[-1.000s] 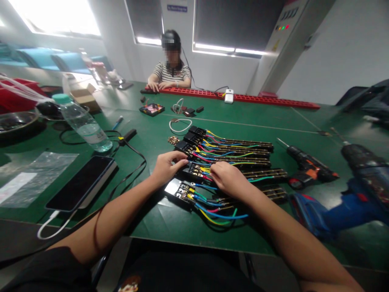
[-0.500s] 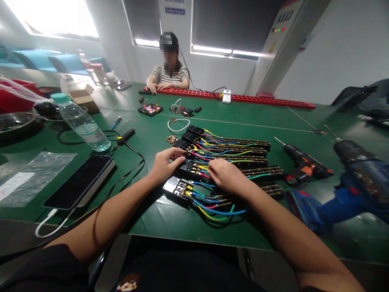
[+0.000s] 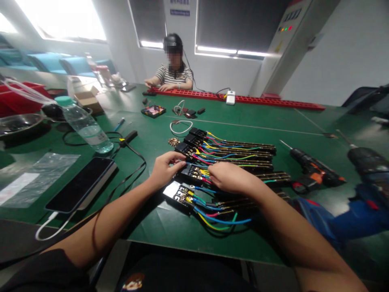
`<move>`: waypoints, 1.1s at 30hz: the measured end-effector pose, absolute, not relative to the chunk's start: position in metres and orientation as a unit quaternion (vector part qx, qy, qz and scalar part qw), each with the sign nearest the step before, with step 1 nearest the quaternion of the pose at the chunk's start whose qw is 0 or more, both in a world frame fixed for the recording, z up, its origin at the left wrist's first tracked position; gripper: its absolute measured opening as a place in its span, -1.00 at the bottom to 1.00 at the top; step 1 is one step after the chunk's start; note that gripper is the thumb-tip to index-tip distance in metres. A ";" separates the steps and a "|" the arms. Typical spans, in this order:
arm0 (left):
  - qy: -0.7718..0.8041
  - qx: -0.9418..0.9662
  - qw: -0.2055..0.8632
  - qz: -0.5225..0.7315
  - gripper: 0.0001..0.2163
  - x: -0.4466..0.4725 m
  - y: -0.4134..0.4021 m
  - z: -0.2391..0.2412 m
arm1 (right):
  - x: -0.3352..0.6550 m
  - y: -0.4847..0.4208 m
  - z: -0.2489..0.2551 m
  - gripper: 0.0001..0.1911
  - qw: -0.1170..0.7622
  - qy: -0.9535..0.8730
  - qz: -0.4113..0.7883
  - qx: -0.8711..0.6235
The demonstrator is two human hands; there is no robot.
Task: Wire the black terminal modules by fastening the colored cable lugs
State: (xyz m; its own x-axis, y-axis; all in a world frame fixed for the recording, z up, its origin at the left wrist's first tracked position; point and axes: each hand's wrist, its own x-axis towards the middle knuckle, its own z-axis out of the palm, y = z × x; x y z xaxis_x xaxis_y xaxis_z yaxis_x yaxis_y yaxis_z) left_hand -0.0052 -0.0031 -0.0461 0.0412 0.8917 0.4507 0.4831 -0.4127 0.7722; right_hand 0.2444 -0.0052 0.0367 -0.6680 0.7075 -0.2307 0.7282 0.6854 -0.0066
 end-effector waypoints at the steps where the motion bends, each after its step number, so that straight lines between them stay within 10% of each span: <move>1: 0.504 0.682 0.224 0.480 -0.80 -0.005 -0.004 -0.046 | 0.244 -0.007 0.036 -0.73 0.098 0.913 -0.045 0.393; 33: 0.488 0.679 0.255 0.485 -0.73 -0.004 -0.006 -0.047 | 0.252 -0.011 0.026 -0.82 0.021 0.917 -0.016 0.399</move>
State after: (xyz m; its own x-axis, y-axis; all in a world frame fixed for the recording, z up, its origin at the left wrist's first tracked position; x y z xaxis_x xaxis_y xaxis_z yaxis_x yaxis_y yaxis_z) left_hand -0.0036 -0.0064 -0.0472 0.0529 0.9103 0.4105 0.4162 -0.3937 0.8196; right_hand 0.2521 -0.0111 0.0258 -0.6806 0.7308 -0.0518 0.7322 0.6810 -0.0121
